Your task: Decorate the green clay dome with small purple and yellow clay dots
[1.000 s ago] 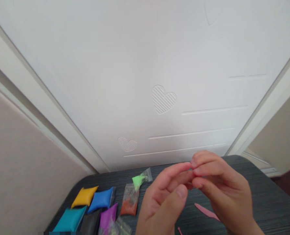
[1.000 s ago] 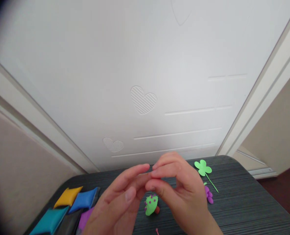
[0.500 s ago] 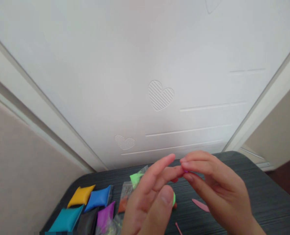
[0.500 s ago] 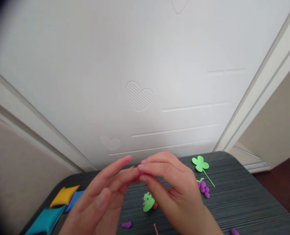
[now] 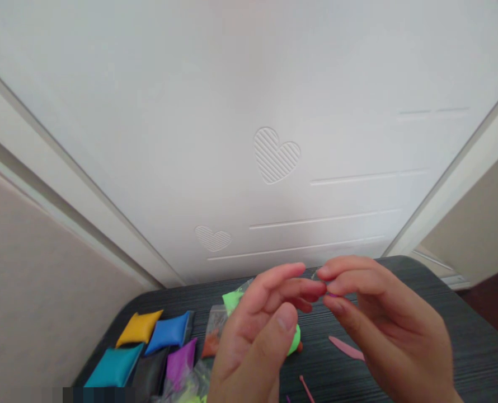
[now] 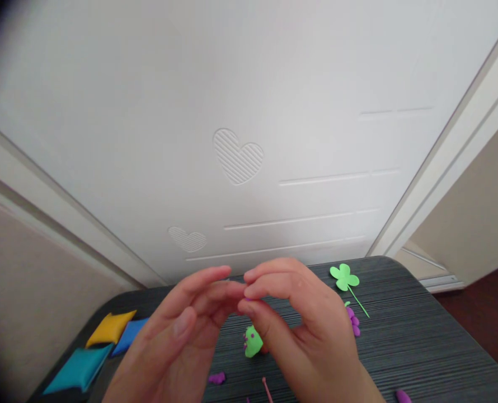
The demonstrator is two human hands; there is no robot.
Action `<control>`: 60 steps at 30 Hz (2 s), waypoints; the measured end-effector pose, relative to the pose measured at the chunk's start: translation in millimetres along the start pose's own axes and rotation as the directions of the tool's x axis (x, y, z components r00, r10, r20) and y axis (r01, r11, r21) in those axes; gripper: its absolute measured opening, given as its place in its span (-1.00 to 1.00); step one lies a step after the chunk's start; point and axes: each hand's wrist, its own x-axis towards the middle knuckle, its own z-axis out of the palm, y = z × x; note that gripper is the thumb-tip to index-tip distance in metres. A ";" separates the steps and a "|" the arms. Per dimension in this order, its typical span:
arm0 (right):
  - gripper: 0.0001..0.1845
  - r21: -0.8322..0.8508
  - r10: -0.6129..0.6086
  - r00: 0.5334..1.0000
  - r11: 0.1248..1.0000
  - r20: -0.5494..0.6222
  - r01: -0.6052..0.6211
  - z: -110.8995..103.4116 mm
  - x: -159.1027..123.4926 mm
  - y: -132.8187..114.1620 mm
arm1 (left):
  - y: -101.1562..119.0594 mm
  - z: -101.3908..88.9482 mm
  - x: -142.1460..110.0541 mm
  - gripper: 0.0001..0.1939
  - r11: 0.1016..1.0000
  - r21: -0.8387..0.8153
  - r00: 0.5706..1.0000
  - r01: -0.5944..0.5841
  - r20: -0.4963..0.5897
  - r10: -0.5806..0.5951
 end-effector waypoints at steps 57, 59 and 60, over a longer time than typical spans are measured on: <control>-0.74 -0.135 -0.054 0.961 0.986 0.272 0.094 1.4 5.0 -8.6 | 12.4 -19.3 17.7 -0.57 0.745 -0.660 0.992 -0.095 -0.123 0.018; -0.76 -0.160 -0.063 0.963 0.981 0.261 0.108 0.6 4.9 -9.0 | 13.4 -18.9 18.2 -0.57 0.730 -0.678 0.991 -0.083 -0.130 -0.009; -0.76 -0.172 -0.079 0.959 0.976 0.274 0.130 0.9 4.6 -9.3 | 13.9 -18.8 18.5 -0.57 0.719 -0.690 0.991 -0.079 -0.131 -0.017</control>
